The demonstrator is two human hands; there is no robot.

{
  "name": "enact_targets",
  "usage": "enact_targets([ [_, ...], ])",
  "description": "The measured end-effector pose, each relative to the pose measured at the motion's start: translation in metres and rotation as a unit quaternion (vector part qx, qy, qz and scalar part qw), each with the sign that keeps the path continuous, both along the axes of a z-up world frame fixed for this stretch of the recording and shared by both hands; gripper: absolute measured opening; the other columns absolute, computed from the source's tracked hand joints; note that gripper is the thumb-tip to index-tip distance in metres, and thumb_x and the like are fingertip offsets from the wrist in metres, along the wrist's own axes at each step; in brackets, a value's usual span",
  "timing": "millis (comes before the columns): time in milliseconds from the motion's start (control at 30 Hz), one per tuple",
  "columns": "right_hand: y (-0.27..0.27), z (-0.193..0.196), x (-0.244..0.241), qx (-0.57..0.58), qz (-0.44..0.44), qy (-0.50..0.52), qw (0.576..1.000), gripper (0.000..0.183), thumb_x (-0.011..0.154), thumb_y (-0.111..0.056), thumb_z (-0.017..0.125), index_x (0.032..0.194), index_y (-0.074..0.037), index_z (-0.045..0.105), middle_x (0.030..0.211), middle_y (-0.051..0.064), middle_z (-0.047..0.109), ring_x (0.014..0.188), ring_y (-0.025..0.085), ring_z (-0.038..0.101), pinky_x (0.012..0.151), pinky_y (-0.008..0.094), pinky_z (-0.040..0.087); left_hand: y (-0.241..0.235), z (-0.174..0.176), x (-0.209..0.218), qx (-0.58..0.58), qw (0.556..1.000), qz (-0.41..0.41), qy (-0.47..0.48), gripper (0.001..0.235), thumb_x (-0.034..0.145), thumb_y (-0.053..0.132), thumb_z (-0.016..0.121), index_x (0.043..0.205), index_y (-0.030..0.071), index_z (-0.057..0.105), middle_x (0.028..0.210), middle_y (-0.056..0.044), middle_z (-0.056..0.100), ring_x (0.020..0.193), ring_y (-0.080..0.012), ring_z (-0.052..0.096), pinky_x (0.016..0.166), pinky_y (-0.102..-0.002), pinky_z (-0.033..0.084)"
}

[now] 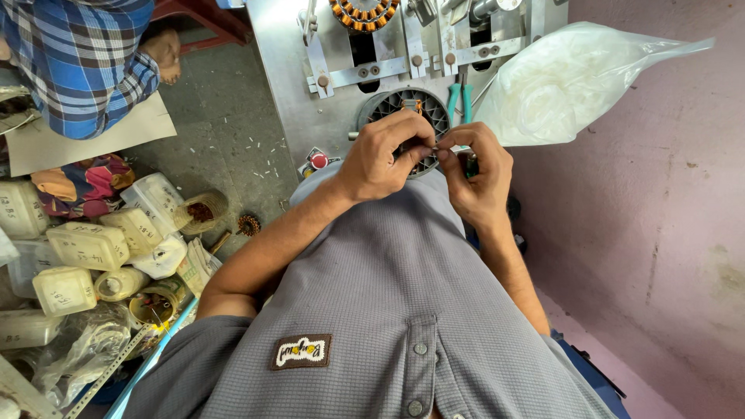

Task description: The person works on a copper-wound fan stator using a screwdriver, manipulating the wires and central components by hand over a metal work surface.

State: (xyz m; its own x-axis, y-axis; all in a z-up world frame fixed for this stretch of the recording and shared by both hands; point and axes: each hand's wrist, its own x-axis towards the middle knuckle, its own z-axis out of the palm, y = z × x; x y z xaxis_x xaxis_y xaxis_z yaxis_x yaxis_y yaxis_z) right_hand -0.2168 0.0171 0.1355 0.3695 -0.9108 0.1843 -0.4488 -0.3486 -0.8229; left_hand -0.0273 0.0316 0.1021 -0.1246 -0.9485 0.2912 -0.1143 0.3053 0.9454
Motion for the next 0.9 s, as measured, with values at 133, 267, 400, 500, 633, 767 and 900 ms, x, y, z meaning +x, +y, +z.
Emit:
enact_targets([
  [133,0.005,-0.007,0.005,0.035,-0.010,0.004,0.999,0.015,0.096,0.010,0.068,0.103,0.000,0.058,0.097,0.010,0.067,0.081,0.018,0.068,0.073,0.029,0.054,0.002,-0.005,-0.001,0.022,1.000,-0.013,0.002,0.015,0.089,-0.008,0.067,0.100,0.002,0.062,0.092,-0.009,0.067,0.082,-0.0219,0.068,0.073,-0.034,0.055],
  [267,0.008,-0.011,0.009,0.064,-0.025,0.012,0.998,0.012,0.098,0.009,0.066,0.103,0.003,0.057,0.089,0.010,0.066,0.076,0.016,0.065,0.071,0.028,0.053,0.006,-0.014,-0.002,0.034,0.999,-0.012,0.017,0.016,0.092,-0.008,0.066,0.103,0.002,0.062,0.091,-0.008,0.069,0.081,-0.0208,0.070,0.072,-0.034,0.057],
  [400,0.010,-0.014,0.011,0.106,-0.072,-0.059,0.990,0.010,0.102,0.005,0.066,0.108,0.003,0.059,0.092,0.007,0.068,0.081,0.011,0.070,0.072,0.024,0.057,0.002,-0.027,0.001,0.045,0.999,0.015,-0.013,0.025,0.091,0.007,0.080,0.110,0.008,0.065,0.100,-0.005,0.070,0.092,-0.0199,0.070,0.084,-0.036,0.057],
  [500,0.007,-0.020,0.008,0.099,-0.112,-0.062,0.987,0.006,0.104,0.004,0.069,0.109,0.004,0.065,0.092,0.006,0.071,0.083,0.011,0.071,0.075,0.024,0.057,-0.004,-0.038,0.009,-0.016,0.996,0.020,-0.088,0.068,0.077,0.025,0.096,0.132,0.013,0.058,0.122,-0.005,0.063,0.116,-0.0264,0.061,0.104,-0.043,0.050],
  [633,0.008,-0.024,0.005,0.129,-0.105,-0.044,0.985,0.009,0.100,0.003,0.073,0.107,0.003,0.068,0.094,0.005,0.074,0.085,0.009,0.072,0.074,0.022,0.057,-0.009,-0.058,0.009,-0.049,0.981,-0.014,-0.187,0.129,0.052,0.041,0.105,0.155,0.015,0.031,0.151,-0.014,0.043,0.140,-0.0412,0.042,0.116,-0.053,0.038],
  [767,0.013,-0.026,0.010,0.093,-0.103,-0.009,0.990,0.013,0.095,0.004,0.079,0.104,0.002,0.069,0.093,0.005,0.073,0.079,0.008,0.068,0.063,0.021,0.050,-0.005,-0.075,0.004,0.023,0.987,-0.052,-0.149,0.137,0.057,0.031,0.104,0.163,0.022,0.017,0.157,-0.013,0.042,0.147,-0.0374,0.044,0.122,-0.046,0.044],
  [900,0.017,-0.028,0.013,-0.003,-0.082,0.025,0.996,0.017,0.093,0.006,0.080,0.105,0.000,0.070,0.096,0.007,0.070,0.077,0.010,0.067,0.065,0.022,0.050,0.002,-0.085,0.002,-0.026,0.992,-0.022,-0.118,0.133,0.064,0.030,0.105,0.164,0.021,0.018,0.157,-0.013,0.042,0.148,-0.0361,0.045,0.124,-0.045,0.046],
])
